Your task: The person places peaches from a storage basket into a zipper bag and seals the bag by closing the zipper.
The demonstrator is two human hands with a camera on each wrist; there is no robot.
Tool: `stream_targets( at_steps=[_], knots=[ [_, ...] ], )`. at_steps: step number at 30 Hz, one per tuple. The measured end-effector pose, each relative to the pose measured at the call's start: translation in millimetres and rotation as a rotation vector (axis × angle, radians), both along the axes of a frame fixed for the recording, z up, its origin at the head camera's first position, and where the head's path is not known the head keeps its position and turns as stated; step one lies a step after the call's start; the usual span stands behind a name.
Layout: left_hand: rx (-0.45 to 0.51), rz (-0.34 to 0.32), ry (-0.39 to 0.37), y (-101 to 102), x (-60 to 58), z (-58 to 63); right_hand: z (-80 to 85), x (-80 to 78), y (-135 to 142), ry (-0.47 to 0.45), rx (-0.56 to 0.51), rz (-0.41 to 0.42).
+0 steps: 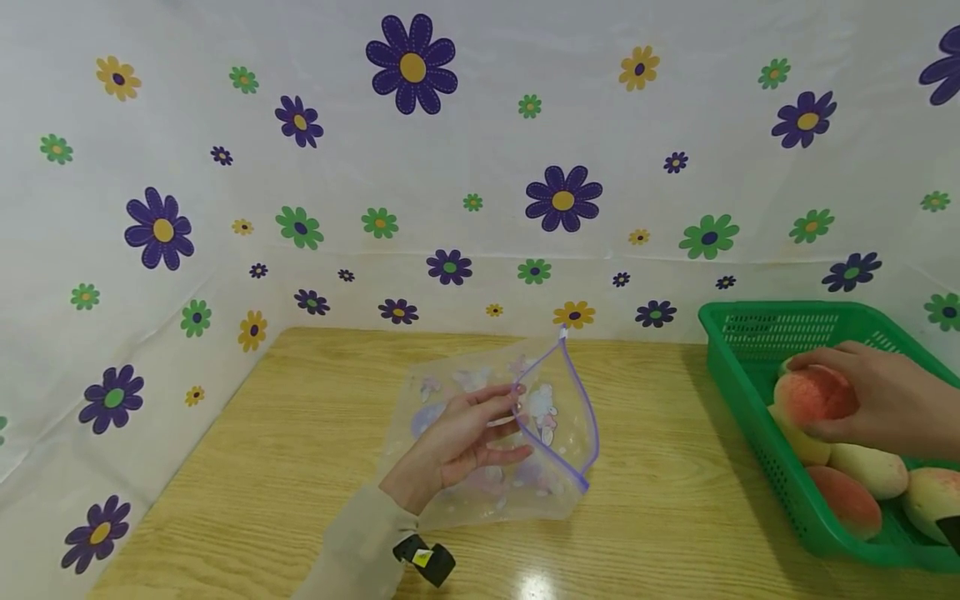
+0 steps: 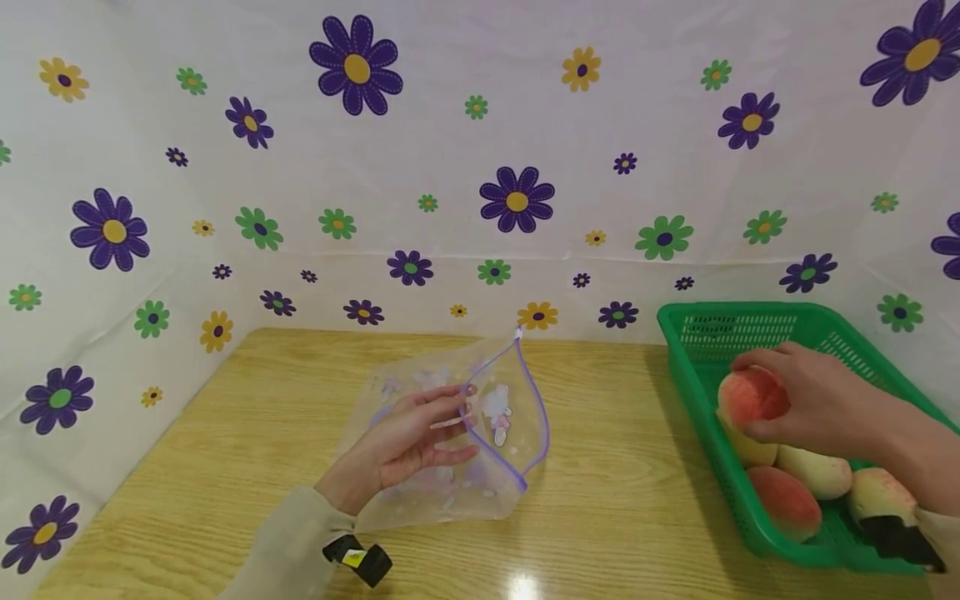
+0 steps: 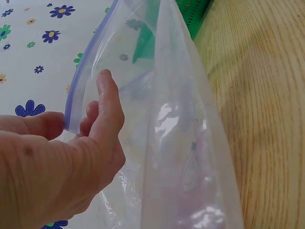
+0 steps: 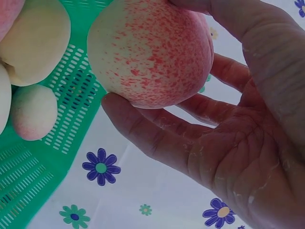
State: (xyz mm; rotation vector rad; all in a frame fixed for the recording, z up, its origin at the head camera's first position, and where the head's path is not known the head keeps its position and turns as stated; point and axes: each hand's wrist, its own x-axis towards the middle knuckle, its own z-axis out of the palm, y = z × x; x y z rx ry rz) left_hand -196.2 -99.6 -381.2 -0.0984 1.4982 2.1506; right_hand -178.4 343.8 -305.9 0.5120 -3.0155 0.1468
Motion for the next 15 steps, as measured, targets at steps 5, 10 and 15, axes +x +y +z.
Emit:
stream_targets(
  at_steps=[5, 10, 15],
  knots=[
    [0.005, -0.007, 0.000, -0.2, 0.5, -0.2, 3.3, 2.6, -5.3, 0.031, -0.018, 0.006],
    [0.015, -0.017, 0.004, -0.1, 0.6, -1.3, 6.3, 4.8, -13.1, 0.042, -0.025, 0.018],
    [0.019, -0.018, 0.007, 0.6, 0.2, -2.0, 8.9, 6.5, -21.6, 0.045, -0.047, 0.039]
  ],
)
